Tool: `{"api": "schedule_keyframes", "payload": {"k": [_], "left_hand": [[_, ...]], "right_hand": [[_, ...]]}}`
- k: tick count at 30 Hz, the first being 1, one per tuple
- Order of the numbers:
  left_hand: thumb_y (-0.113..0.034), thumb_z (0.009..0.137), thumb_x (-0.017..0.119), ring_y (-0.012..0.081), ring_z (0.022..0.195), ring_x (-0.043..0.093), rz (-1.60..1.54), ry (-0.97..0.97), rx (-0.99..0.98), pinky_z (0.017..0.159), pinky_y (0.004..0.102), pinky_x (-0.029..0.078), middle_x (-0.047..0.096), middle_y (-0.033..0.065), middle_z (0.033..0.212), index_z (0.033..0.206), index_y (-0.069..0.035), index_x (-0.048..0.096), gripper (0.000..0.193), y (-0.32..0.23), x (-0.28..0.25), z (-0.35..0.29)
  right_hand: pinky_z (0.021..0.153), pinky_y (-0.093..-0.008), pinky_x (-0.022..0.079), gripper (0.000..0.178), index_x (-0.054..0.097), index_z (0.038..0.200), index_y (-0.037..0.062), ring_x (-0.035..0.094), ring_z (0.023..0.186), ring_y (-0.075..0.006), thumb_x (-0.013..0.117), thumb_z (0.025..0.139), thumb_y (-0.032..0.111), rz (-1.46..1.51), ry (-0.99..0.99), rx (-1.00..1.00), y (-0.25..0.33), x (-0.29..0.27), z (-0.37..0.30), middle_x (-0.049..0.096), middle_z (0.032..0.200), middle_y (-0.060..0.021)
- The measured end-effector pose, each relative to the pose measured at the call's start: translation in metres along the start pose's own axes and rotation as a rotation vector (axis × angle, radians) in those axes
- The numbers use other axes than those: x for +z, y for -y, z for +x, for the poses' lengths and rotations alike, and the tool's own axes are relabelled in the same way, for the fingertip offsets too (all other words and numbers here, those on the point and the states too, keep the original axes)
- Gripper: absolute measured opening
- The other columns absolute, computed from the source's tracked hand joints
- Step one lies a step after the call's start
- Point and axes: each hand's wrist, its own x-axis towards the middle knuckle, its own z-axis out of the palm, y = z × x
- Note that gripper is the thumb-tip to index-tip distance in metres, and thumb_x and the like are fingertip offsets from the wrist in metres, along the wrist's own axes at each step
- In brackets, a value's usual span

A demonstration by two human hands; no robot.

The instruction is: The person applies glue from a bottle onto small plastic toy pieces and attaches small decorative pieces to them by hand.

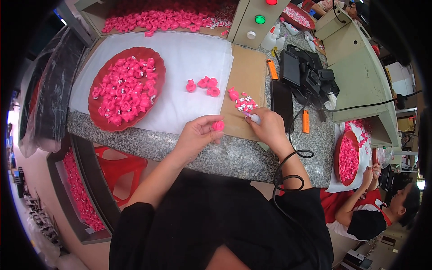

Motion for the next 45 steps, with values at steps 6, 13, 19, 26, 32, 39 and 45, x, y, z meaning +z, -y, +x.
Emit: {"api": "schedule_keyframes", "payload": {"k": [6, 13, 19, 26, 32, 39, 45], "left_hand": [[-0.003, 0.080, 0.056, 0.0116, 0.074, 0.056, -0.017, -0.037, -0.010, 0.065, 0.0220, 0.047, 0.057, 0.0062, 0.089, 0.108, 0.002, 0.050, 0.028, 0.002, 0.004, 0.001], [-0.003, 0.080, 0.055, 0.0122, 0.075, 0.057, -0.031, -0.056, 0.054, 0.064, 0.0225, 0.048, 0.058, 0.0069, 0.088, 0.103, 0.001, 0.049, 0.024, 0.008, 0.004, 0.002], [-0.001, 0.080, 0.055, 0.0128, 0.076, 0.058, -0.047, -0.073, 0.066, 0.064, 0.0226, 0.048, 0.059, 0.0084, 0.088, 0.101, 0.001, 0.049, 0.023, 0.008, 0.007, 0.002], [0.000, 0.079, 0.056, 0.0132, 0.077, 0.058, -0.001, -0.078, 0.079, 0.066, 0.0232, 0.048, 0.059, 0.0090, 0.088, 0.099, 0.002, 0.049, 0.021, 0.011, 0.007, 0.001], [0.001, 0.079, 0.055, 0.0135, 0.077, 0.058, -0.009, -0.060, 0.102, 0.066, 0.0236, 0.048, 0.060, 0.0089, 0.086, 0.098, 0.002, 0.050, 0.019, 0.009, 0.007, 0.000], [0.000, 0.079, 0.056, 0.0114, 0.069, 0.056, -0.038, -0.015, 0.015, 0.062, 0.0219, 0.046, 0.059, 0.0070, 0.081, 0.098, 0.003, 0.053, 0.019, 0.009, -0.001, 0.000], [-0.002, 0.076, 0.061, 0.0100, 0.066, 0.055, -0.065, -0.025, -0.025, 0.060, 0.0207, 0.046, 0.060, 0.0066, 0.078, 0.096, 0.003, 0.055, 0.022, 0.005, 0.001, -0.001]], "right_hand": [[0.050, -0.0241, 0.041, 0.017, 0.062, 0.076, 0.0022, 0.053, 0.055, -0.0091, 0.066, 0.071, 0.018, 0.840, -0.098, 0.243, 0.017, 0.012, -0.014, 0.058, 0.063, -0.0018], [0.051, -0.0200, 0.040, 0.013, 0.061, 0.078, -0.0013, 0.048, 0.059, -0.0043, 0.065, 0.074, 0.010, 1.021, -0.200, 0.220, 0.051, 0.031, -0.029, 0.057, 0.066, -0.0012], [0.052, -0.0245, 0.043, 0.015, 0.060, 0.075, -0.0024, 0.054, 0.059, -0.0106, 0.067, 0.071, 0.010, 0.974, -0.250, 0.144, 0.043, 0.046, -0.029, 0.059, 0.066, -0.0083], [0.052, -0.0281, 0.044, 0.014, 0.060, 0.074, -0.0019, 0.058, 0.059, -0.0180, 0.066, 0.070, 0.010, 0.758, -0.261, 0.090, 0.049, 0.037, -0.031, 0.059, 0.067, -0.0128], [0.049, -0.0267, 0.042, 0.016, 0.059, 0.074, -0.0010, 0.054, 0.055, -0.0135, 0.066, 0.072, 0.014, 0.834, -0.187, 0.108, 0.043, 0.036, -0.030, 0.058, 0.063, -0.0079], [0.042, -0.0163, 0.035, 0.018, 0.057, 0.082, 0.0045, 0.048, 0.054, -0.0048, 0.065, 0.076, 0.019, 1.451, 0.217, 0.453, 0.046, 0.030, -0.026, 0.057, 0.066, -0.0007], [0.042, -0.0158, 0.036, 0.018, 0.057, 0.084, 0.0047, 0.049, 0.055, -0.0051, 0.065, 0.076, 0.019, 1.477, 0.268, 0.509, 0.049, 0.028, -0.027, 0.057, 0.067, -0.0007]]}}
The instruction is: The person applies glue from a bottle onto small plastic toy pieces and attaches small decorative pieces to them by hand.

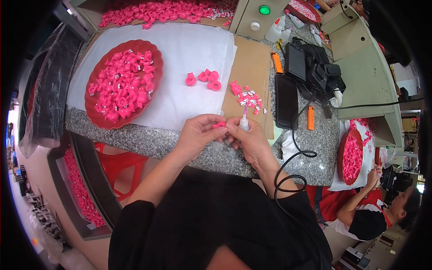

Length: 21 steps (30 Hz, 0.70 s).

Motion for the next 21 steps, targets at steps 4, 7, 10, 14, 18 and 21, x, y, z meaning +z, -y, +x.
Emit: {"api": "schedule_keyframes", "payload": {"k": [4, 7, 10, 14, 18, 21], "left_hand": [[-0.002, 0.075, 0.062, 0.0099, 0.066, 0.055, 0.000, -0.009, -0.015, 0.059, 0.0204, 0.046, 0.060, 0.0071, 0.080, 0.096, 0.003, 0.055, 0.023, -0.001, 0.000, 0.000], [-0.001, 0.076, 0.062, 0.0105, 0.068, 0.056, -0.009, 0.003, -0.011, 0.061, 0.0211, 0.047, 0.060, 0.0077, 0.082, 0.097, 0.003, 0.055, 0.022, -0.002, -0.001, -0.001], [0.000, 0.077, 0.058, 0.0102, 0.067, 0.055, 0.015, -0.034, -0.007, 0.061, 0.0208, 0.046, 0.059, 0.0065, 0.079, 0.098, 0.002, 0.053, 0.021, -0.004, 0.004, 0.000], [0.000, 0.077, 0.058, 0.0108, 0.069, 0.056, 0.059, -0.037, 0.027, 0.062, 0.0209, 0.047, 0.059, 0.0069, 0.082, 0.103, 0.002, 0.051, 0.027, 0.003, 0.005, 0.000], [-0.007, 0.082, 0.053, 0.0127, 0.070, 0.056, 0.082, 0.004, 0.041, 0.060, 0.0226, 0.048, 0.057, 0.0094, 0.090, 0.110, 0.002, 0.046, 0.030, 0.002, 0.002, -0.001], [-0.016, 0.088, 0.046, 0.0139, 0.069, 0.056, -0.070, 0.051, -0.046, 0.057, 0.0236, 0.048, 0.056, 0.0109, 0.093, 0.111, 0.002, 0.046, 0.030, -0.006, -0.003, -0.002]], "right_hand": [[0.043, -0.0164, 0.037, 0.018, 0.057, 0.083, 0.0044, 0.049, 0.055, -0.0059, 0.065, 0.076, 0.019, 0.000, -0.003, 0.001, -0.001, 0.000, 0.001, 0.058, 0.067, -0.0013], [0.043, -0.0175, 0.038, 0.018, 0.057, 0.083, 0.0041, 0.050, 0.056, -0.0067, 0.064, 0.076, 0.019, -0.020, 0.010, 0.001, 0.001, 0.001, 0.001, 0.057, 0.067, -0.0019], [0.043, -0.0184, 0.039, 0.019, 0.057, 0.083, 0.0039, 0.050, 0.056, -0.0073, 0.064, 0.077, 0.020, -0.019, 0.019, 0.004, 0.003, 0.001, 0.002, 0.057, 0.066, -0.0023], [0.043, -0.0181, 0.038, 0.020, 0.057, 0.083, 0.0038, 0.051, 0.057, -0.0073, 0.063, 0.077, 0.021, 0.000, 0.000, 0.019, 0.004, 0.001, 0.002, 0.057, 0.067, -0.0027], [0.043, -0.0198, 0.036, 0.022, 0.056, 0.082, 0.0051, 0.049, 0.055, -0.0079, 0.059, 0.080, 0.027, 0.075, 0.031, 0.030, 0.005, -0.007, 0.003, 0.053, 0.063, -0.0004], [0.043, -0.0217, 0.034, 0.025, 0.055, 0.080, 0.0068, 0.047, 0.052, -0.0085, 0.056, 0.082, 0.031, 0.143, 0.004, 0.033, 0.007, -0.015, 0.000, 0.048, 0.060, 0.0014]]}}
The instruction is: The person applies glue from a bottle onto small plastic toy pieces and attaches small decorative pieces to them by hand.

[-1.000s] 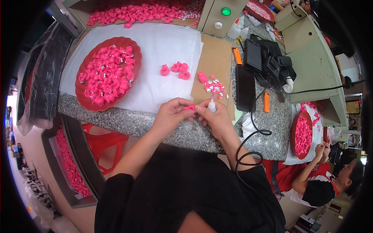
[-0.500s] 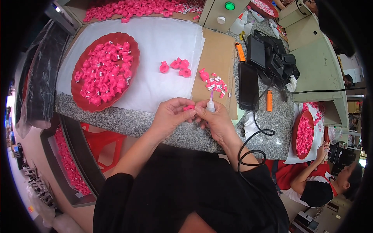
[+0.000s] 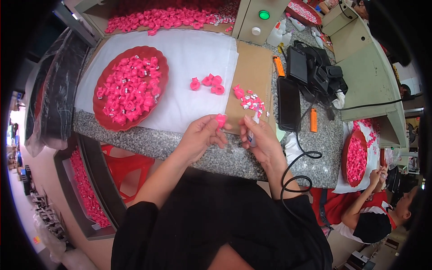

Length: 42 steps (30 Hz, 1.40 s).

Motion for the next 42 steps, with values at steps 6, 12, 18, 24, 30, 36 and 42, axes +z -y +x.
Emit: {"api": "schedule_keyframes", "payload": {"k": [6, 12, 18, 24, 30, 36, 42], "left_hand": [[-0.019, 0.089, 0.044, 0.0126, 0.066, 0.054, 0.279, -0.264, 0.265, 0.056, 0.0238, 0.045, 0.056, 0.0097, 0.088, 0.107, 0.002, 0.049, 0.028, -0.034, -0.010, -0.014], [-0.019, 0.082, 0.053, 0.0244, 0.089, 0.050, 1.747, -1.016, 0.812, 0.078, 0.0341, 0.037, 0.055, 0.0133, 0.097, 0.106, 0.000, 0.053, 0.030, -0.110, -0.075, -0.030], [-0.004, 0.074, 0.047, 0.0277, 0.100, 0.046, 1.883, -0.192, 0.960, 0.085, 0.0361, 0.035, 0.053, 0.0107, 0.109, 0.109, -0.004, 0.051, 0.036, -0.071, -0.004, 0.043], [-0.011, 0.072, 0.049, 0.0196, 0.093, 0.049, 2.049, 0.193, 0.933, 0.074, 0.0305, 0.037, 0.056, 0.0032, 0.102, 0.094, -0.006, 0.058, 0.025, -0.037, 0.022, 0.092], [-0.008, 0.066, 0.059, 0.0177, 0.077, 0.051, 2.037, 0.160, 0.878, 0.067, 0.0297, 0.039, 0.054, 0.0036, 0.079, 0.092, -0.006, 0.057, 0.026, -0.043, 0.017, 0.081], [0.003, 0.068, 0.066, 0.0105, 0.074, 0.057, 0.455, -0.122, 0.185, 0.063, 0.0224, 0.046, 0.057, 0.0020, 0.091, 0.094, -0.001, 0.056, 0.028, -0.020, 0.012, 0.031], [0.005, 0.071, 0.063, 0.0095, 0.076, 0.056, 0.106, -0.074, 0.109, 0.066, 0.0213, 0.047, 0.054, 0.0054, 0.098, 0.096, 0.000, 0.055, 0.027, -0.014, 0.007, 0.005]], "right_hand": [[0.042, -0.0217, 0.033, 0.026, 0.053, 0.083, 0.0032, 0.045, 0.053, -0.0100, 0.050, 0.084, 0.029, 0.052, 0.031, 0.071, 0.003, -0.009, -0.003, 0.045, 0.060, 0.0007], [0.047, -0.0242, 0.039, 0.027, 0.050, 0.094, 0.0001, 0.049, 0.057, -0.0137, 0.042, 0.087, 0.024, 0.138, 0.007, -0.030, 0.012, -0.013, -0.011, 0.048, 0.067, -0.0029], [0.048, -0.0251, 0.044, 0.024, 0.046, 0.101, 0.0012, 0.055, 0.061, -0.0148, 0.048, 0.086, 0.020, 0.200, 0.047, -0.214, 0.010, -0.018, -0.008, 0.053, 0.075, -0.0063], [0.045, -0.0235, 0.043, 0.023, 0.046, 0.104, 0.0028, 0.056, 0.060, -0.0139, 0.050, 0.086, 0.017, 0.286, -0.077, -0.339, 0.008, -0.029, -0.006, 0.055, 0.081, -0.0070], [0.052, -0.0214, 0.043, 0.024, 0.048, 0.103, 0.0004, 0.056, 0.068, -0.0130, 0.052, 0.084, 0.014, 0.277, 0.004, -0.363, 0.011, -0.026, -0.005, 0.057, 0.087, -0.0074], [0.057, -0.0204, 0.041, 0.025, 0.048, 0.103, 0.0016, 0.052, 0.068, -0.0108, 0.054, 0.083, 0.015, 0.250, -0.011, -0.524, -0.003, -0.029, 0.001, 0.057, 0.086, -0.0070], [0.058, -0.0224, 0.042, 0.020, 0.047, 0.098, 0.0035, 0.054, 0.069, -0.0119, 0.052, 0.085, 0.018, 0.215, -0.022, -0.547, -0.003, -0.010, -0.007, 0.056, 0.083, -0.0071]]}}
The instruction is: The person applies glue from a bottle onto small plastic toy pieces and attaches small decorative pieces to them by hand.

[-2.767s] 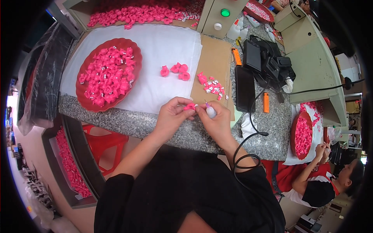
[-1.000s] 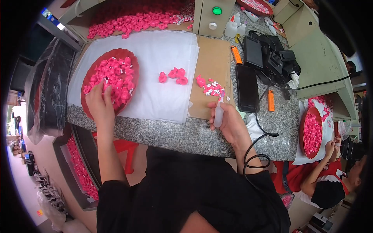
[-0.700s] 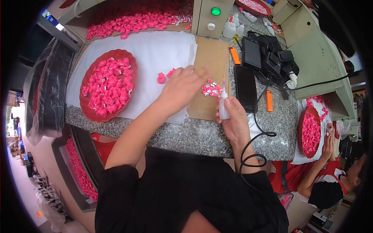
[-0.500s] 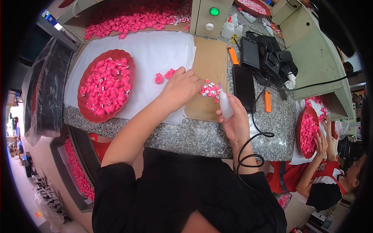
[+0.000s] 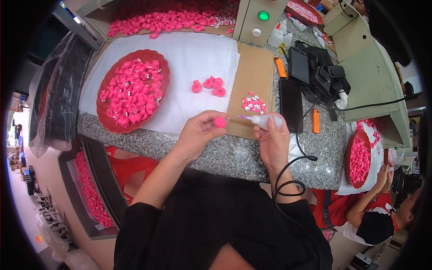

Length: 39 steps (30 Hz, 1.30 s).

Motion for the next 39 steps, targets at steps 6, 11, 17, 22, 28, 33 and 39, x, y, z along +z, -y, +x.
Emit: {"api": "schedule_keyframes", "payload": {"k": [6, 11, 17, 22, 28, 33, 39], "left_hand": [[0.004, 0.067, 0.067, 0.0073, 0.068, 0.053, 0.388, -0.181, 0.288, 0.058, 0.0189, 0.045, 0.053, 0.0038, 0.088, 0.087, -0.001, 0.058, 0.023, 0.018, -0.005, 0.002], [0.004, 0.065, 0.068, 0.0075, 0.064, 0.052, 0.555, -0.266, 0.453, 0.056, 0.0194, 0.044, 0.052, 0.0036, 0.084, 0.083, -0.001, 0.058, 0.022, 0.025, 0.003, 0.004], [0.007, 0.067, 0.065, 0.0106, 0.071, 0.056, 0.654, -0.276, 0.428, 0.061, 0.0209, 0.049, 0.050, 0.0075, 0.092, 0.083, 0.003, 0.058, 0.017, 0.027, 0.001, 0.003], [0.007, 0.067, 0.064, 0.0112, 0.071, 0.056, 0.670, -0.278, 0.436, 0.060, 0.0212, 0.050, 0.051, 0.0078, 0.092, 0.083, 0.003, 0.058, 0.017, 0.027, 0.000, 0.002], [0.007, 0.067, 0.064, 0.0118, 0.071, 0.056, 0.704, -0.282, 0.458, 0.060, 0.0216, 0.050, 0.051, 0.0081, 0.090, 0.083, 0.002, 0.057, 0.018, 0.028, 0.000, 0.001], [0.008, 0.067, 0.064, 0.0125, 0.073, 0.056, 0.688, -0.269, 0.452, 0.062, 0.0220, 0.050, 0.051, 0.0079, 0.089, 0.083, 0.002, 0.057, 0.019, 0.028, 0.000, 0.002], [0.006, 0.064, 0.067, 0.0097, 0.061, 0.053, 0.651, -0.310, 0.502, 0.053, 0.0207, 0.045, 0.053, 0.0050, 0.080, 0.079, -0.001, 0.056, 0.019, 0.027, 0.003, 0.003]], "right_hand": [[0.061, -0.0275, 0.046, 0.021, 0.041, 0.098, 0.0009, 0.057, 0.069, -0.0177, 0.052, 0.084, 0.011, -0.077, 0.059, -0.129, -0.003, 0.007, -0.006, 0.055, 0.085, -0.0112], [0.063, -0.0273, 0.047, 0.021, 0.040, 0.099, -0.0002, 0.055, 0.073, -0.0172, 0.051, 0.083, 0.006, -0.355, 0.109, -0.306, -0.008, 0.008, -0.014, 0.050, 0.090, -0.0121], [0.067, -0.0260, 0.042, 0.025, 0.043, 0.097, -0.0015, 0.049, 0.076, -0.0180, 0.057, 0.078, 0.005, -0.810, 0.178, -0.577, -0.018, -0.005, -0.017, 0.047, 0.091, -0.0137], [0.066, -0.0269, 0.041, 0.026, 0.045, 0.095, -0.0016, 0.049, 0.076, -0.0210, 0.061, 0.075, 0.006, -0.879, 0.197, -0.647, -0.017, -0.001, -0.016, 0.048, 0.088, -0.0147], [0.065, -0.0273, 0.041, 0.027, 0.045, 0.095, -0.0011, 0.050, 0.075, -0.0216, 0.061, 0.075, 0.005, -0.889, 0.208, -0.650, -0.019, -0.002, -0.016, 0.049, 0.087, -0.0146], [0.065, -0.0273, 0.041, 0.027, 0.045, 0.095, -0.0009, 0.050, 0.074, -0.0215, 0.062, 0.075, 0.006, -0.918, 0.218, -0.673, -0.017, -0.001, -0.016, 0.049, 0.087, -0.0145], [0.065, -0.0269, 0.041, 0.027, 0.045, 0.095, -0.0010, 0.050, 0.074, -0.0211, 0.061, 0.075, 0.006, -0.924, 0.229, -0.693, -0.017, -0.001, -0.015, 0.049, 0.087, -0.0144]]}}
